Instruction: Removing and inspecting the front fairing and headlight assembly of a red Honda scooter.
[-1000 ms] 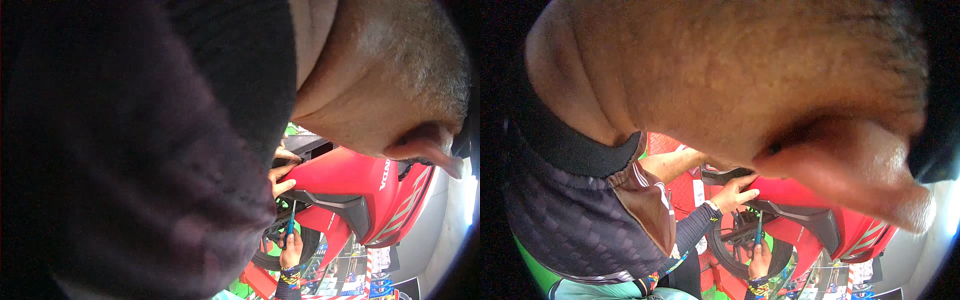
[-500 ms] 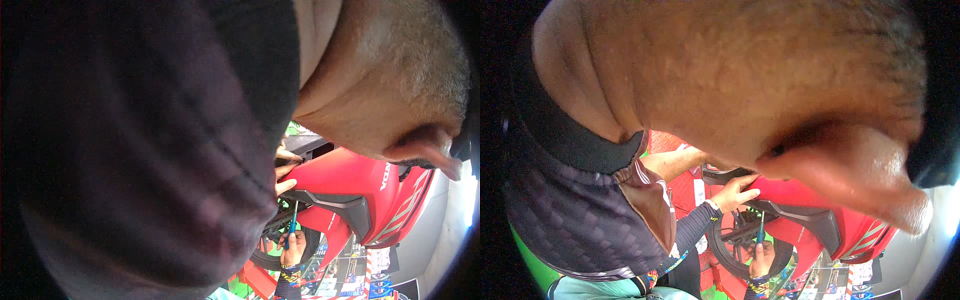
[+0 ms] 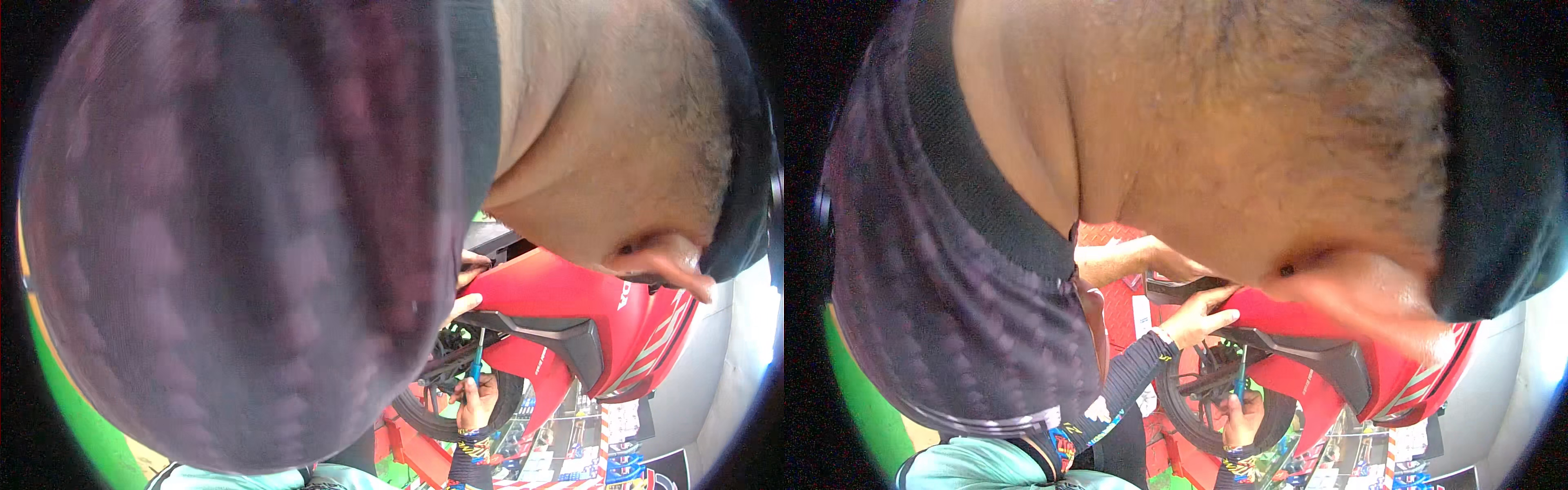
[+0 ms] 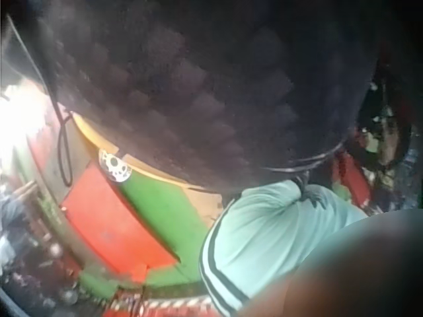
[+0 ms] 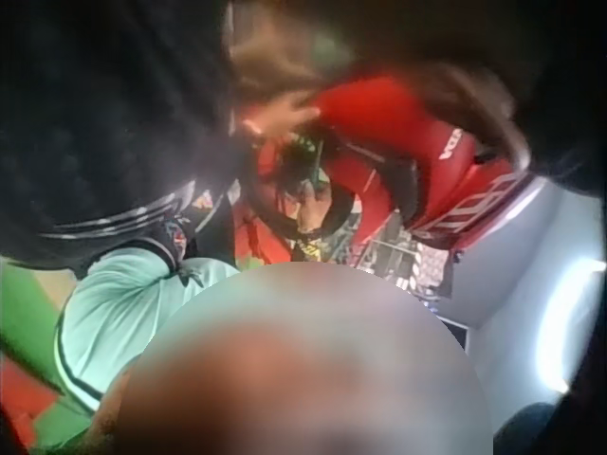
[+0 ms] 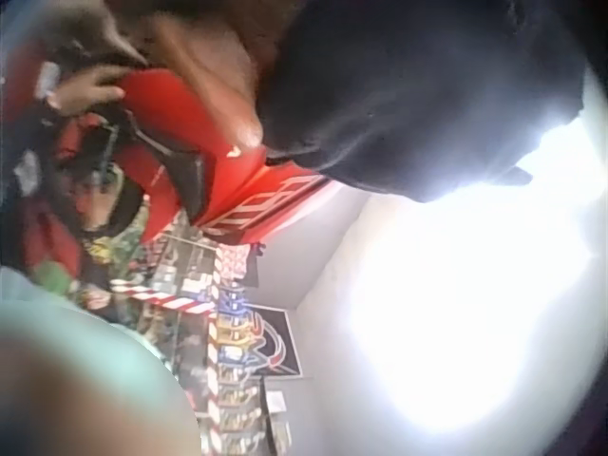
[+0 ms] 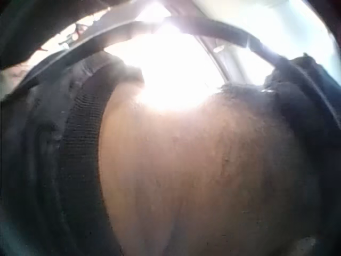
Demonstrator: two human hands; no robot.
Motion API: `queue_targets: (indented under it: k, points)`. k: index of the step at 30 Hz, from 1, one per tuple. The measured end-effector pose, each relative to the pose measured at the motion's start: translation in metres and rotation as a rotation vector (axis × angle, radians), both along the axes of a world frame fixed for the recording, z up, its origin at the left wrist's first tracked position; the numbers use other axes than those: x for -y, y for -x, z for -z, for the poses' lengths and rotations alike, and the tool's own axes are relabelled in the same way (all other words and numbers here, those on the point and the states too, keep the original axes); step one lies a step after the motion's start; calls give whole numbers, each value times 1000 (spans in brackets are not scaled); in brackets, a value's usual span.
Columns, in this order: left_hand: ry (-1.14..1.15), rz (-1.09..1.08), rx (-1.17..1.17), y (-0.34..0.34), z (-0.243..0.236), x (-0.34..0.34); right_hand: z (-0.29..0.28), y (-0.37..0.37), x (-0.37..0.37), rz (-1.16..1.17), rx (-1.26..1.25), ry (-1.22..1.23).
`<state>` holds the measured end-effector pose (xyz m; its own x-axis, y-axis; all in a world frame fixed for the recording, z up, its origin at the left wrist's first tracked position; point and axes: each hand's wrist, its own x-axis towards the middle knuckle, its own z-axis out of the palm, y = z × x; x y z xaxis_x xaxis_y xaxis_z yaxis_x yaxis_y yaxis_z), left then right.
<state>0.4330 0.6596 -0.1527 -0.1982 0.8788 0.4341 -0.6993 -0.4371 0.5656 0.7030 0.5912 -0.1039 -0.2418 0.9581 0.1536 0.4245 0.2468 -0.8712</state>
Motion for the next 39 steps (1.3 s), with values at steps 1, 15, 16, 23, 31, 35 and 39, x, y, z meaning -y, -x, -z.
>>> queue_targets:
  k: [1,15,16,23,31,35,39]
  points:
    - [5,-7,3,0,-2,0,0,0,0,-1,-28,29]
    - [48,-369,-356,8,-2,10,5,9,2,47,-70,38]
    - [59,-288,-359,10,-2,10,5,7,0,62,-42,67]
    - [-18,-124,-9,11,-11,18,1,6,1,40,-1,84]
    - [213,-241,-355,35,-26,31,28,-3,0,105,470,-790]
    - [259,-131,-493,49,-33,34,30,6,13,147,214,-476]
    - [228,-58,-403,54,-35,38,5,19,22,133,-42,35]
